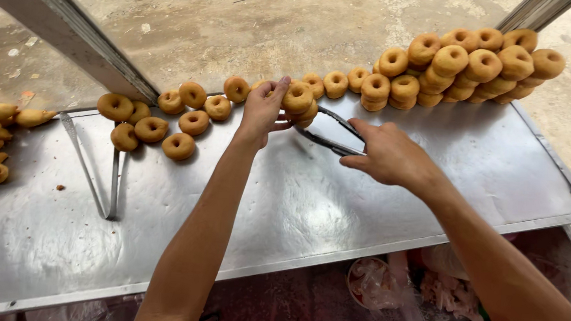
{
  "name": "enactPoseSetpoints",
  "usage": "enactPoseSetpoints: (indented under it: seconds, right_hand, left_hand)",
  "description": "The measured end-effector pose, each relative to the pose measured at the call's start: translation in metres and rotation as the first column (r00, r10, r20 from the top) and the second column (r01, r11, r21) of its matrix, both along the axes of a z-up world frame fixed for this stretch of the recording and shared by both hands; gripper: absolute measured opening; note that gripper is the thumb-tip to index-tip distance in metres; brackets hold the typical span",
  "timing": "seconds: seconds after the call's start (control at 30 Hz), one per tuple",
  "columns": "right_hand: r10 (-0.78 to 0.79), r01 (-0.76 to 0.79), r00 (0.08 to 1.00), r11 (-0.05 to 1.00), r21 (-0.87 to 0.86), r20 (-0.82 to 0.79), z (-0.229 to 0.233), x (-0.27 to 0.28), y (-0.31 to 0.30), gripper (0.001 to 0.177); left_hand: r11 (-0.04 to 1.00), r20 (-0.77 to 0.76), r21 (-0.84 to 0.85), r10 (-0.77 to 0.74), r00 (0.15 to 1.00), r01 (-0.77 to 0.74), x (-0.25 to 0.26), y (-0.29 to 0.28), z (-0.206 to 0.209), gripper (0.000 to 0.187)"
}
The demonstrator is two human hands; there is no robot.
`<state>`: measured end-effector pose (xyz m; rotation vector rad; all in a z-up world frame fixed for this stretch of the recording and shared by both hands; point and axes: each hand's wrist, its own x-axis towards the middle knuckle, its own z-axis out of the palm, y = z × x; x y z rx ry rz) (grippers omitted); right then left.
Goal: The person uses tongs to pick up donuts from a pile and arrange them in a neat row on a metal tray. The person repeatedly picks up donuts and places them in a line, creating an organized display.
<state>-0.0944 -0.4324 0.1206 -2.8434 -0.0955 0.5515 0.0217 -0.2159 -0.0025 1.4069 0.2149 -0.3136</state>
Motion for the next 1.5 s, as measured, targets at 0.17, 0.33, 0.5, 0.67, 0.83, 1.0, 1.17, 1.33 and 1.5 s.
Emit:
enactPoseSetpoints:
  seconds: [0.17,0.33,0.5,0.67,0.83,1.0,1.17,1.33,1.5]
  right_hand:
    - [-0.057,0.062,0.997,0.989,-0.133,0.044,0.030,0.051,-0.055,0.073]
    - [-0.114,0.102,0.992,0.981,-0.165,-0.063,0.025,0.092,-0.086,0.065]
    - [-0.018,0.019,1.000,0.977,-0.214,0.009,0.026,0.103,-0.096,0.067]
    - [-0.133,0.095,0.983,0.956,-0.277,-0.124,0.067,0.085,-0.111,0.079]
    - [-0.026,-0.032,0.982,0.954,-0.298,-0.189,0.060,0.082,-0.102,0.096]
    - [0.007,-0.054,0.989,0.946,-0.319,-0.146,0.043,0.077,-0.098,0.095]
    - [-0.029,-0.026,0.987,0.941,-0.337,-0.157,0.040,0.051,-0.102,0.090]
    - [0.034,-0.061,0.995,0.951,-0.303,-0.094,0.040,0.042,-0.101,0.091]
    - [-0.084,0.047,0.988,0.960,-0.275,-0.127,0.046,0.039,-0.106,0.099]
  left_hand:
    - [0.996,0.092,0.009,0.083,0.992,-0.084,0.057,-0.082,0.020,0.046]
    - [0.937,0.115,0.241,0.232,0.966,-0.254,0.078,-0.136,0.010,0.056]
    - [0.899,0.178,0.268,0.308,0.935,-0.347,0.081,-0.150,-0.016,0.057]
    - [0.866,0.234,0.341,0.300,0.925,-0.367,0.089,-0.153,-0.027,0.060]
    - [0.849,0.276,0.366,0.292,0.916,-0.381,0.088,-0.155,-0.030,0.060]
    - [0.864,0.227,0.339,0.309,0.924,-0.372,0.085,-0.155,-0.027,0.060]
    - [0.873,0.257,0.325,0.289,0.922,-0.364,0.085,-0.164,-0.024,0.056]
    - [0.867,0.311,0.343,0.257,0.915,-0.361,0.082,-0.170,-0.021,0.058]
    - [0.877,0.361,0.353,0.193,0.912,-0.326,0.074,-0.164,-0.020,0.046]
